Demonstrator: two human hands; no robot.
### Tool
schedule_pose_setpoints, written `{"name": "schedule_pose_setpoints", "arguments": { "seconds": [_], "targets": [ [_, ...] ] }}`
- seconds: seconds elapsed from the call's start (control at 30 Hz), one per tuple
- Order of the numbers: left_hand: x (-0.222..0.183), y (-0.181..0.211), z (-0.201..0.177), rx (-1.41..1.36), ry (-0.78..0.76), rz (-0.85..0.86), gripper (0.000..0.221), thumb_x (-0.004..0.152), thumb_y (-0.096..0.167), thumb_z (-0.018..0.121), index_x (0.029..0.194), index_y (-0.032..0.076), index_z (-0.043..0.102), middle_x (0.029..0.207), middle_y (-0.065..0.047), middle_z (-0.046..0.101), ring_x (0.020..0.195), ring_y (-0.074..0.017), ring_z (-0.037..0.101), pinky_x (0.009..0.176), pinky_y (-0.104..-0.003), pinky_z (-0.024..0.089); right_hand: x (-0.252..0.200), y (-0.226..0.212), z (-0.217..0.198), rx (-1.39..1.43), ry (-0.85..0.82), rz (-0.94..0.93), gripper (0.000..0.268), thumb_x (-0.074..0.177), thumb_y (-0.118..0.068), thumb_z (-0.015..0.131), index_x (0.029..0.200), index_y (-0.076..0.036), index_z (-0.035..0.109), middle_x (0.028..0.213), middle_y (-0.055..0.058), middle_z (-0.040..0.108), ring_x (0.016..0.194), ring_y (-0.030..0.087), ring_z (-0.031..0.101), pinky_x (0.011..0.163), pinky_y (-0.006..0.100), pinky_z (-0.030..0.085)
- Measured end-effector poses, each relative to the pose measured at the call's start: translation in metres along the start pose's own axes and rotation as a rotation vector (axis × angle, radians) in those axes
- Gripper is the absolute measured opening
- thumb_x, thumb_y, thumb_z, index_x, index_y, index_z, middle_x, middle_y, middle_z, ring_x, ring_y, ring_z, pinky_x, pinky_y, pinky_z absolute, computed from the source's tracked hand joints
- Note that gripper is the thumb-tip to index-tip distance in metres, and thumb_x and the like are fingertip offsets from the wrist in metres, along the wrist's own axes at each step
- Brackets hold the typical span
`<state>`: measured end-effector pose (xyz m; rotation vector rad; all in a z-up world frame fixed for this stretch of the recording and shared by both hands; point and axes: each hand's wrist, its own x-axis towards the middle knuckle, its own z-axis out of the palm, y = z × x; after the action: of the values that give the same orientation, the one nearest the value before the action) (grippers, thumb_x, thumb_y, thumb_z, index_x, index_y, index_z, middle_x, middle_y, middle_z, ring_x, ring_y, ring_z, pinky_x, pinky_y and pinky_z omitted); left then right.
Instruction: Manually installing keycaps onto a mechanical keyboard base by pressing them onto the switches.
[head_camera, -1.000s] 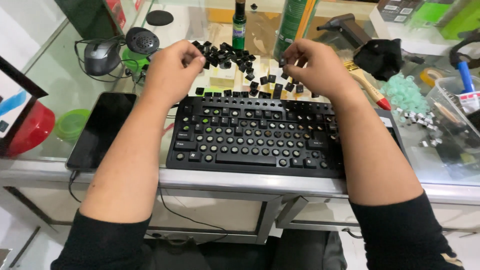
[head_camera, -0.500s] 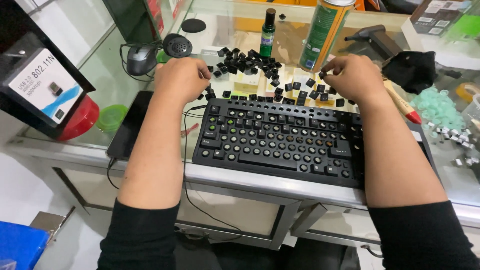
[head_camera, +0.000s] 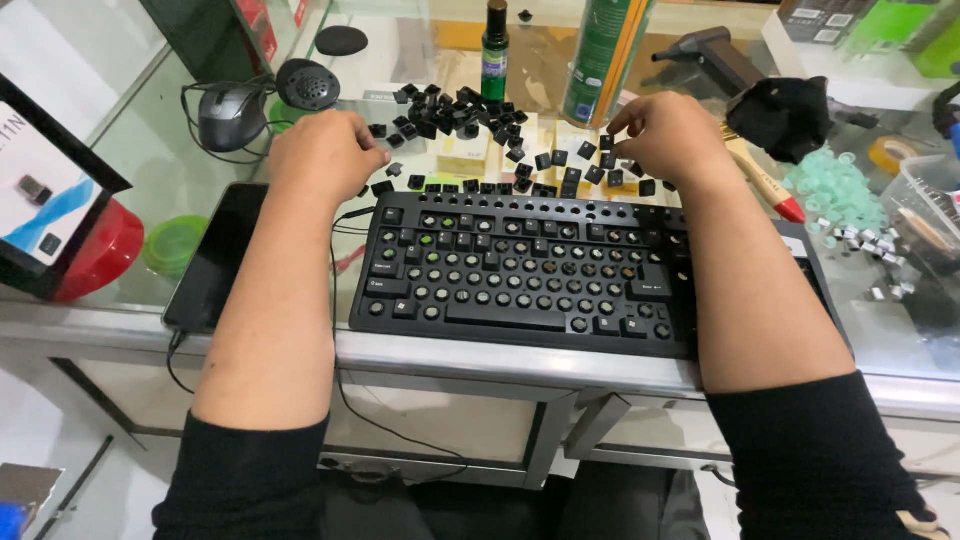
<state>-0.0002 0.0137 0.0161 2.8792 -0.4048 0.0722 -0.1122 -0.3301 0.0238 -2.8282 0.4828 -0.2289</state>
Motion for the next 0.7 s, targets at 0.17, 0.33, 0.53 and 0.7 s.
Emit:
{"name": "schedule_pose_setpoints", "arguments": {
  "seconds": [0.17,0.33,0.53,0.7],
  "targets": [
    [0.004,-0.005,0.002,-0.233,0.054,-0.021,0.022,0.098,0.042,0.069,0.093,0.021,0.073,0.092,-0.003,0.074,0.084,-0.0288,0.067,0.063,-0.047,0.049,0.0,0.005,-0.002,0.06,0.005,-0.026,0.034,0.088,-0.013,0.071,0.121,-0.017,0.076,0.109,0.006,0.07,0.095,0.029,0.064,0.072,0.047,0.048],
    [-0.009,0.009,-0.008,-0.66,-0.002,0.106,0.021,0.095,0.036,0.074,0.087,0.017,0.073,0.089,0.003,0.075,0.084,-0.0137,0.066,0.076,-0.034,0.047,-0.01,-0.004,-0.006,0.101,0.133,-0.145,0.038,0.089,-0.009,0.052,0.117,-0.01,0.077,0.098,0.008,0.07,0.084,0.031,0.062,0.065,0.047,0.046],
    [-0.041,0.04,-0.025,-0.805,-0.214,0.1,0.011,0.093,0.031,0.074,0.096,0.02,0.075,0.101,0.006,0.076,0.1,-0.0101,0.067,0.095,-0.032,0.048,-0.049,-0.06,-0.013,0.322,-0.015,-0.58,0.02,0.096,-0.016,0.075,0.115,-0.011,0.072,0.104,0.005,0.073,0.094,0.018,0.066,0.083,0.036,0.053],
    [-0.052,0.055,-0.016,-1.024,-0.24,0.426,0.014,0.087,0.02,0.077,0.096,0.01,0.077,0.08,-0.003,0.079,0.066,-0.0038,0.052,0.066,-0.016,0.035,-0.063,-0.085,-0.007,0.493,-0.023,-0.637,0.026,0.086,-0.012,0.083,0.107,-0.012,0.068,0.087,0.003,0.072,0.078,0.022,0.064,0.073,0.034,0.046]
  ]
}}
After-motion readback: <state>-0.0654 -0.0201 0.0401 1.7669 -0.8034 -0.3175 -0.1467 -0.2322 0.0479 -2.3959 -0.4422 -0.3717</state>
